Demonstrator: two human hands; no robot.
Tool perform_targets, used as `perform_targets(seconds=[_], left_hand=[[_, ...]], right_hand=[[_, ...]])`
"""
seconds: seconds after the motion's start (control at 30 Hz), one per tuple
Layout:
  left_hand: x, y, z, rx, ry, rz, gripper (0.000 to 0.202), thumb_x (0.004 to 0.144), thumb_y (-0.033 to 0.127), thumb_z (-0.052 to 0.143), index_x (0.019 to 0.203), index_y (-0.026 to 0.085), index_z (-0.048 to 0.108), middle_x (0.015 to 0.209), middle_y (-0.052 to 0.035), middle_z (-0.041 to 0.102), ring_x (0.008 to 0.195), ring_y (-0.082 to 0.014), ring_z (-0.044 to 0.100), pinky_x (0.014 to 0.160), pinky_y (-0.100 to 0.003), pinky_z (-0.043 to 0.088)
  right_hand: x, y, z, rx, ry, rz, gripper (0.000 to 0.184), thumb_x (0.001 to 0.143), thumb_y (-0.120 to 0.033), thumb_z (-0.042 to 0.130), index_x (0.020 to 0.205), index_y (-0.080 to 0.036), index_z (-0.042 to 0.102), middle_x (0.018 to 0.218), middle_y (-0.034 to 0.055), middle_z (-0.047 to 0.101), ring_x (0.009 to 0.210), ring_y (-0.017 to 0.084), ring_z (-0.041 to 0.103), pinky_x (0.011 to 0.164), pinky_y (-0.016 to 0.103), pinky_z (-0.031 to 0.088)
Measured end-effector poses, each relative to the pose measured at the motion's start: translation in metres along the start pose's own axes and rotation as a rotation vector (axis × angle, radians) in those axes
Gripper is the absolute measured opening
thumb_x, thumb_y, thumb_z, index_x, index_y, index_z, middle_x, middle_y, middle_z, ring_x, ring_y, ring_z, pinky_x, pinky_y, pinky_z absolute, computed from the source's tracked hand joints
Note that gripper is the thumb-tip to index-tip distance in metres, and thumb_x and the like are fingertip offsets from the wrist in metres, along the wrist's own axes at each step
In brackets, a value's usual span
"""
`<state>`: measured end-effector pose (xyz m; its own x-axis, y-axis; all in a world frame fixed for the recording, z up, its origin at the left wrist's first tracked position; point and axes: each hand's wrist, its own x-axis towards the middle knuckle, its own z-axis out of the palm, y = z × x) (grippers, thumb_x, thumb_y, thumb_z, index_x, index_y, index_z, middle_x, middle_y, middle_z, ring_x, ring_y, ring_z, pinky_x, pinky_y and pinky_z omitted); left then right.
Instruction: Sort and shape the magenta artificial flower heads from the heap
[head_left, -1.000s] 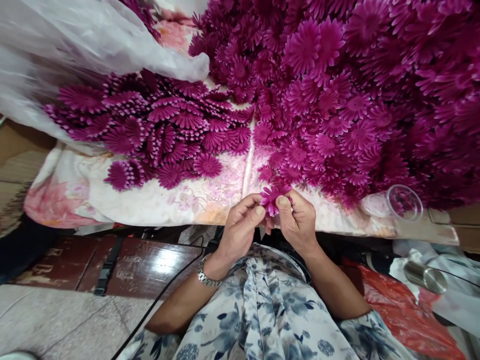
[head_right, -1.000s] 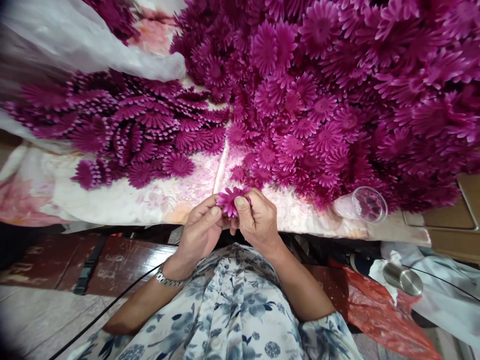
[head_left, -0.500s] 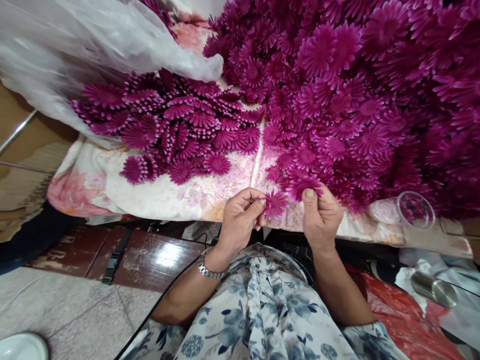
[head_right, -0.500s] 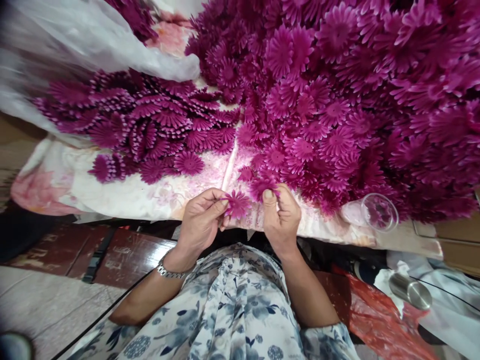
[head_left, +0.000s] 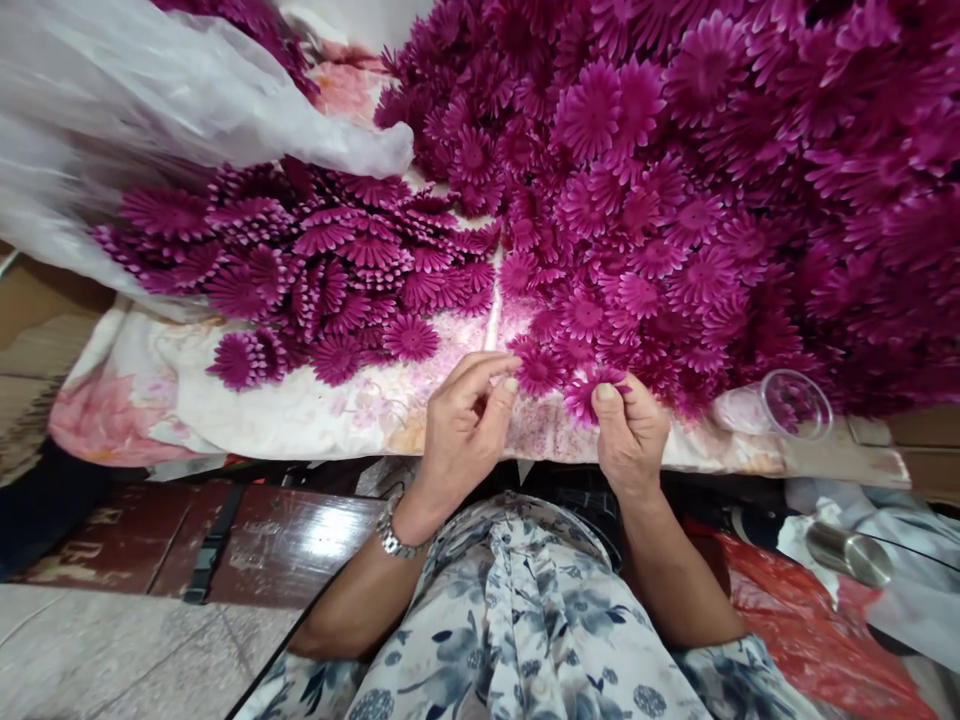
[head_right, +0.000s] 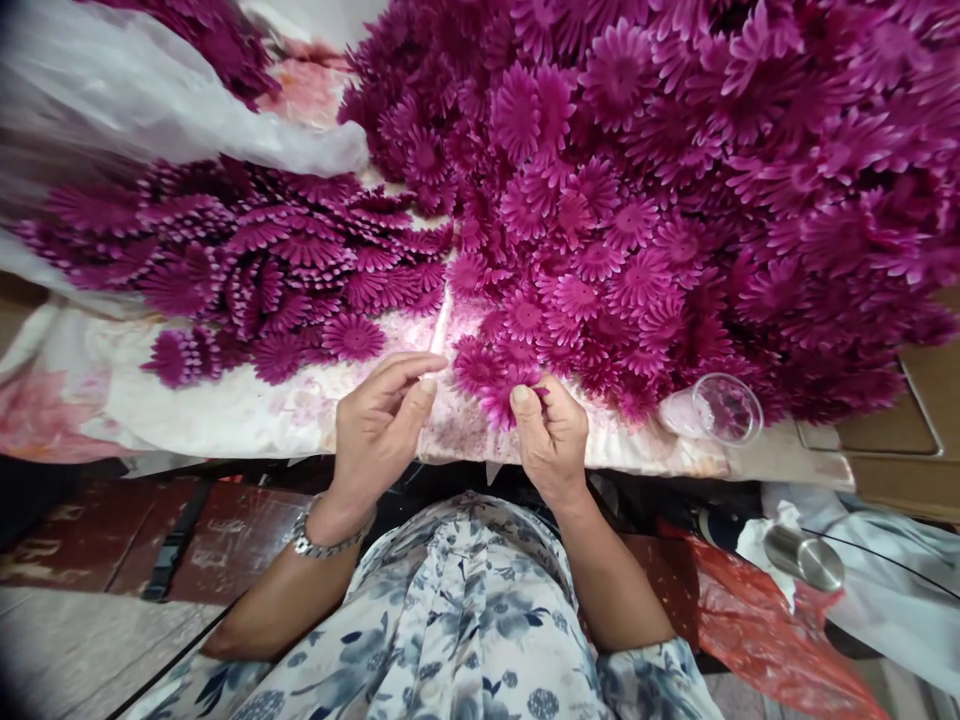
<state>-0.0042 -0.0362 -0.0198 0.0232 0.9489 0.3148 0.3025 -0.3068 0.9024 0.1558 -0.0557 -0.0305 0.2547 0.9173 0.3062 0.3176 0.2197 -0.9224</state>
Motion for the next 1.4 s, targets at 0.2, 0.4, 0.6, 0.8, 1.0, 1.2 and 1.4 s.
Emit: perform_targets(seconds=[0.2, 0.4, 0.6, 0.8, 1.0, 1.2, 1.4], left_hand=[[-0.007, 0.018, 0.0, -0.222, -0.148, -0.123, 0.018, 0.086, 0.029, 0.053, 0.092, 0.017, 0.066, 0.085, -0.0039, 0.062, 0.072, -0.0116, 0.058, 0.06, -0.022, 0.044], [-0.001, 0.022, -0.001, -0.311, -0.24, -0.268, 0.027, 0.085, 0.038, 0.054, 0.072, 0.015, 0.06, 0.061, 0.0023, 0.05, 0.055, -0.008, 0.044, 0.051, -0.021, 0.036], [-0.012, 0.007, 0.004, -0.495, -0.387, -0.392, 0.037, 0.081, 0.048, 0.056, 0.063, 0.015, 0.052, 0.054, 0.0046, 0.038, 0.049, -0.0066, 0.033, 0.045, -0.021, 0.028], [-0.02, 0.0, 0.011, -0.577, -0.176, -0.423, 0.025, 0.078, 0.036, 0.063, 0.068, 0.015, 0.055, 0.057, 0.0042, 0.045, 0.049, -0.0054, 0.036, 0.044, -0.018, 0.03], [-0.018, -0.002, 0.007, -0.573, -0.234, -0.375, 0.029, 0.08, 0.037, 0.061, 0.063, 0.015, 0.052, 0.057, 0.004, 0.042, 0.049, -0.0053, 0.035, 0.045, -0.018, 0.03], [-0.025, -0.005, 0.006, -0.648, -0.191, -0.433, 0.029, 0.086, 0.045, 0.049, 0.082, 0.018, 0.06, 0.061, 0.0017, 0.048, 0.05, -0.0079, 0.041, 0.044, -0.02, 0.031], [-0.032, -0.005, 0.013, -0.604, -0.199, -0.371, 0.021, 0.08, 0.038, 0.061, 0.083, 0.018, 0.058, 0.06, 0.0035, 0.05, 0.048, -0.0063, 0.043, 0.044, -0.019, 0.032]], right_hand=[[-0.001, -0.004, 0.003, -0.068, -0.087, -0.095, 0.037, 0.088, -0.029, 0.048, 0.056, -0.02, 0.034, 0.054, -0.0065, 0.03, 0.049, 0.007, 0.029, 0.048, 0.022, 0.025], [0.0, -0.003, 0.005, -0.101, -0.184, -0.219, 0.037, 0.088, -0.026, 0.05, 0.057, -0.019, 0.032, 0.056, -0.0067, 0.03, 0.05, 0.006, 0.03, 0.049, 0.021, 0.024], [-0.003, -0.002, 0.007, -0.127, -0.169, -0.207, 0.033, 0.088, -0.023, 0.047, 0.06, -0.02, 0.03, 0.059, -0.0066, 0.028, 0.053, 0.007, 0.029, 0.051, 0.022, 0.024], [-0.007, -0.001, 0.009, -0.033, -0.263, -0.065, 0.026, 0.088, -0.028, 0.048, 0.065, -0.019, 0.041, 0.062, -0.0049, 0.037, 0.057, 0.008, 0.036, 0.055, 0.022, 0.03], [-0.003, 0.0, 0.007, 0.262, -0.411, 0.202, 0.021, 0.075, -0.033, 0.068, 0.072, -0.019, 0.053, 0.068, -0.0044, 0.047, 0.06, 0.007, 0.043, 0.055, 0.02, 0.036], [-0.009, 0.008, 0.008, 0.291, -0.271, 0.197, 0.02, 0.083, -0.036, 0.058, 0.073, -0.019, 0.058, 0.061, -0.0041, 0.047, 0.056, 0.007, 0.04, 0.052, 0.02, 0.033], [-0.015, 0.01, 0.01, 0.092, -0.181, 0.133, 0.039, 0.088, -0.045, 0.047, 0.059, -0.019, 0.05, 0.054, -0.0037, 0.042, 0.053, 0.009, 0.04, 0.053, 0.022, 0.035]])
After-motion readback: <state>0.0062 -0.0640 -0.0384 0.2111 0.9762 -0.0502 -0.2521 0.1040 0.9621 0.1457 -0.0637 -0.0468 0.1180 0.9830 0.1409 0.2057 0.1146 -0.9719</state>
